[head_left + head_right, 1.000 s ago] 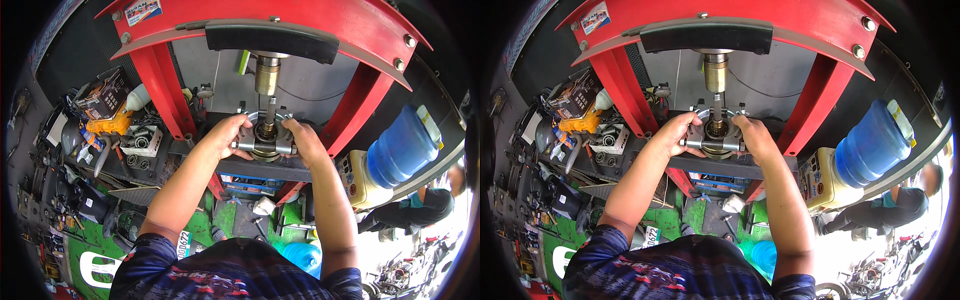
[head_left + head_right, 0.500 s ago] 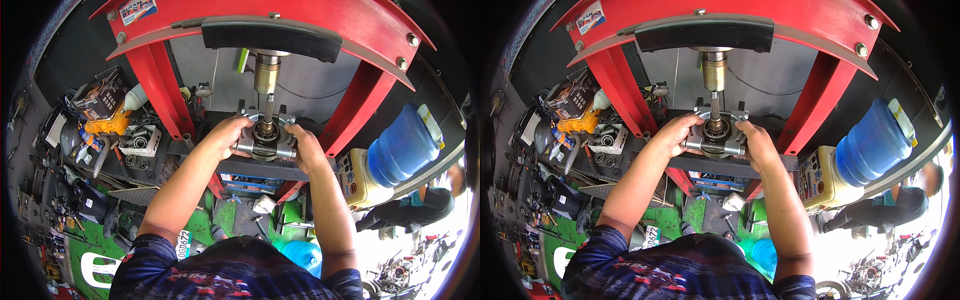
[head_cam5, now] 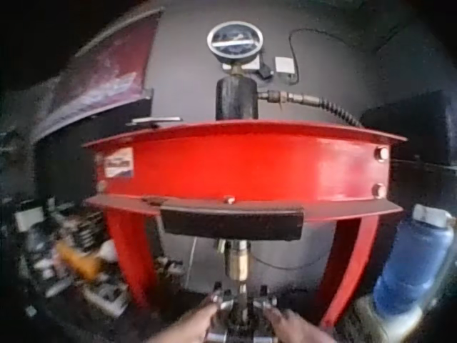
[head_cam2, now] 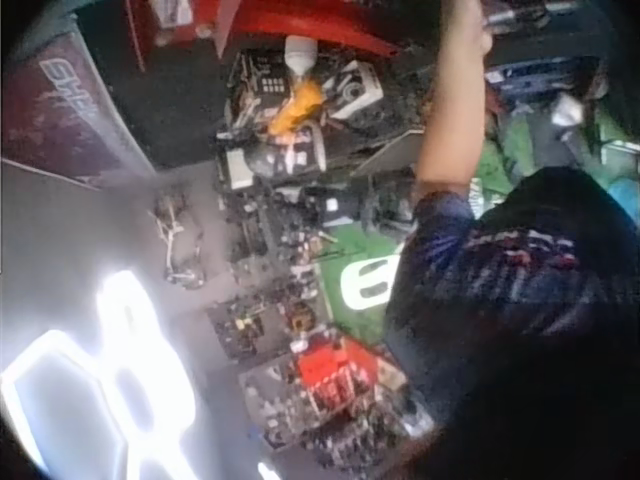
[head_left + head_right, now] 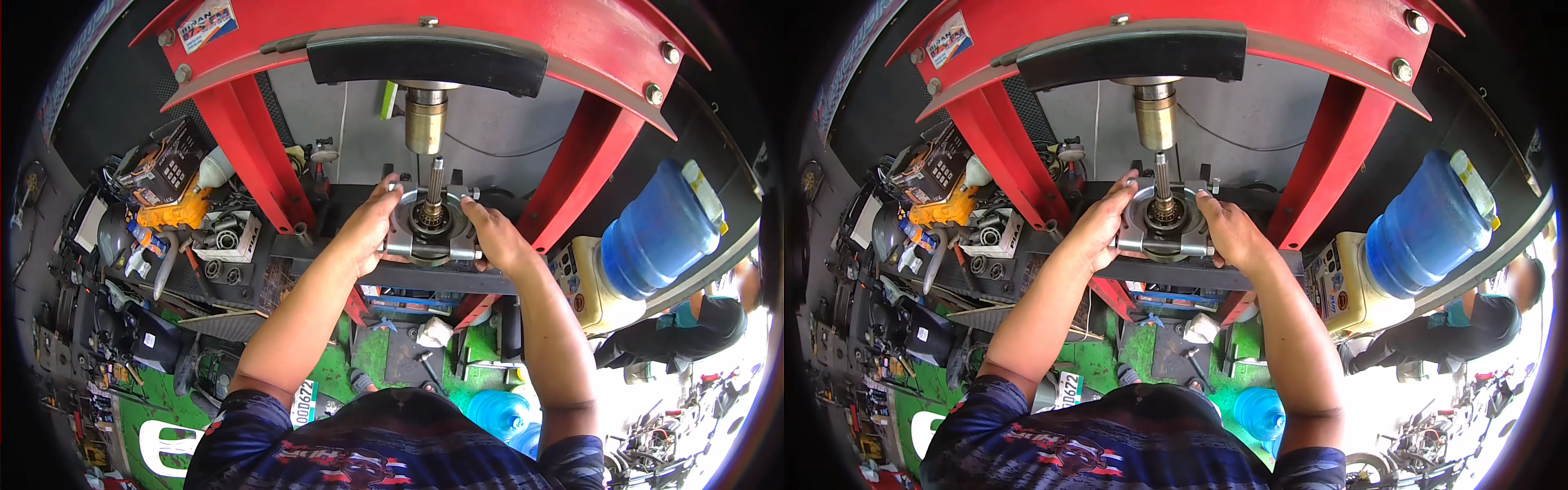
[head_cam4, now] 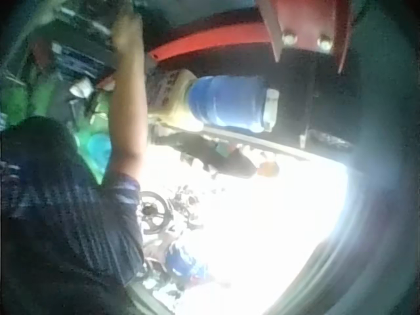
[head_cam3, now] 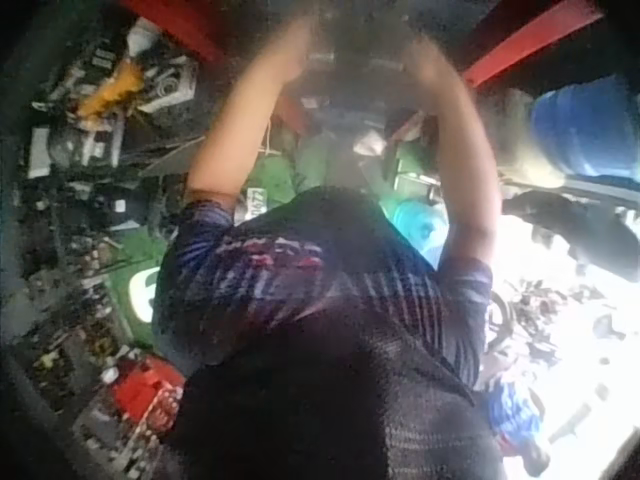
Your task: The person uses a red hydraulic press to remove a bearing from a metal housing. They position the housing under the press, select a cylindrical tool, and operate the lever to push the bearing out. The person then retrieves the removed bearing and the housing, placing them on a nearby workbench.
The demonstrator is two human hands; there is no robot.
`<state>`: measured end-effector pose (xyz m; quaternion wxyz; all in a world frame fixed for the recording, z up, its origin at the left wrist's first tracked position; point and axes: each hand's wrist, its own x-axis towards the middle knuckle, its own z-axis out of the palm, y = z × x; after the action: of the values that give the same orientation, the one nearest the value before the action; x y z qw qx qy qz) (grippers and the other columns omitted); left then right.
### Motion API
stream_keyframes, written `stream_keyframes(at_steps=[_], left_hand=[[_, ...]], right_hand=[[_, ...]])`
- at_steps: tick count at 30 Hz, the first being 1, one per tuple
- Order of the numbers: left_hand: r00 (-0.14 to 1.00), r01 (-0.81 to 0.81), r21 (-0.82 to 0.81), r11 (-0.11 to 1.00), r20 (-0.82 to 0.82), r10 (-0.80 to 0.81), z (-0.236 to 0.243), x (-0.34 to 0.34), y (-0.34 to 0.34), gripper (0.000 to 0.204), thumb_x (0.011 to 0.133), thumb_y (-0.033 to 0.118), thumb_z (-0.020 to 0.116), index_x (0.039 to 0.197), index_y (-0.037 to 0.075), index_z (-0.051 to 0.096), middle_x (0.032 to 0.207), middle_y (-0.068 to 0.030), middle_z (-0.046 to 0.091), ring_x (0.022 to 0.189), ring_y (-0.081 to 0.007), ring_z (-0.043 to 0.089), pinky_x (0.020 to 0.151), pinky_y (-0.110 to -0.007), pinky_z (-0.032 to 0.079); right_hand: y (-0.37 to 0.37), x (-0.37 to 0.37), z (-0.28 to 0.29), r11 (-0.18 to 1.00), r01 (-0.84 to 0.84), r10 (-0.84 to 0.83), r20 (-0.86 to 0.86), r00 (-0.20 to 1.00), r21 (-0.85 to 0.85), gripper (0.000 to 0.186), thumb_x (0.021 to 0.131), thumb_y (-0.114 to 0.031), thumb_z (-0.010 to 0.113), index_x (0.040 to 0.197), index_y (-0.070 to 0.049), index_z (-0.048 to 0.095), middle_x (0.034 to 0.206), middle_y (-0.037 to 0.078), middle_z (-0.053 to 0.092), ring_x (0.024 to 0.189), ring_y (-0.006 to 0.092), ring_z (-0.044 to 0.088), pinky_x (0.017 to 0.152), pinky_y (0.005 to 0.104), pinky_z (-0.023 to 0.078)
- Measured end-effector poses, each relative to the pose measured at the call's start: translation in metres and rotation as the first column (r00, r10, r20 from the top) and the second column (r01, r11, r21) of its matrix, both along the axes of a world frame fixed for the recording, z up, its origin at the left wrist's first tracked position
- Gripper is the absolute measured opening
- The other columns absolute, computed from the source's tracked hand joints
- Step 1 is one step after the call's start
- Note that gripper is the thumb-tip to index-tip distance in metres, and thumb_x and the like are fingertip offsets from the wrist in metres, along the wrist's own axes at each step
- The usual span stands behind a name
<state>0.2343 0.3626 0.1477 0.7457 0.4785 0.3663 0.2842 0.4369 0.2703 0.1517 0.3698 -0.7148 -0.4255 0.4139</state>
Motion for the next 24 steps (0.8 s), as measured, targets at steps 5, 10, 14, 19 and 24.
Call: stream_keyframes(at_steps=[5,10,14,19,24], left_hand=[[0.998,-0.033,0.012,0.999,0.057,0.033,-0.01,-0.003,0.005,0.067,0.104,0.031,0.053,0.165,0.025,0.025,0.153,-0.0097,0.048,0.112,-0.0259,0.066,0.073,-0.055,0.061],[0.994,-0.068,0.022,0.997,0.09,0.065,-0.017,0.001,0.01,0.064,0.102,0.025,0.056,0.162,0.022,0.034,0.138,-0.007,0.057,0.108,-0.0207,0.065,0.076,-0.048,0.061],[0.997,-0.036,0.005,0.999,0.075,0.036,-0.016,-0.004,0.012,0.059,0.102,0.025,0.058,0.159,0.022,0.04,0.117,-0.0034,0.06,0.095,-0.0141,0.062,0.074,-0.04,0.059],[0.995,-0.057,0.018,0.998,0.08,0.055,-0.024,-0.003,0.016,0.051,0.102,0.026,0.059,0.151,0.023,0.047,0.108,-0.0027,0.059,0.079,-0.0103,0.058,0.06,-0.039,0.054],[0.99,-0.022,0.025,0.999,0.139,0.019,-0.026,-0.003,0.021,0.045,0.104,0.022,0.058,0.147,0.024,0.048,0.106,-0.0047,0.059,0.074,-0.0119,0.058,0.058,-0.037,0.055]], right_hand=[[-0.003,0.0,0.006,0.998,-0.052,0.051,-0.024,0.998,-0.028,0.068,0.106,-0.058,0.039,0.103,0.005,0.064,0.067,0.006,0.058,0.051,0.0165,0.057,0.048,0.0305,0.043],[0.011,0.039,-0.007,0.892,0.218,-0.159,-0.177,0.971,0.395,0.052,0.107,-0.046,0.051,0.129,0.001,0.057,0.085,0.006,0.065,0.072,0.0141,0.061,0.063,0.0287,0.047],[0.025,0.05,-0.023,0.869,-0.015,0.061,-0.078,0.995,0.494,0.052,0.106,-0.049,0.053,0.116,0.001,0.066,0.088,0.006,0.066,0.079,0.0135,0.063,0.069,0.027,0.048],[0.023,0.057,-0.009,0.987,-0.127,0.133,-0.059,0.989,0.094,0.074,0.107,-0.064,0.039,0.105,0.004,0.07,0.079,0.008,0.067,0.072,0.0153,0.064,0.066,0.027,0.049],[0.033,0.054,-0.018,0.94,-0.116,0.146,-0.07,0.987,0.322,0.077,0.107,-0.067,0.033,0.095,0.002,0.068,0.068,0.008,0.065,0.061,0.0178,0.064,0.058,0.0293,0.048]])
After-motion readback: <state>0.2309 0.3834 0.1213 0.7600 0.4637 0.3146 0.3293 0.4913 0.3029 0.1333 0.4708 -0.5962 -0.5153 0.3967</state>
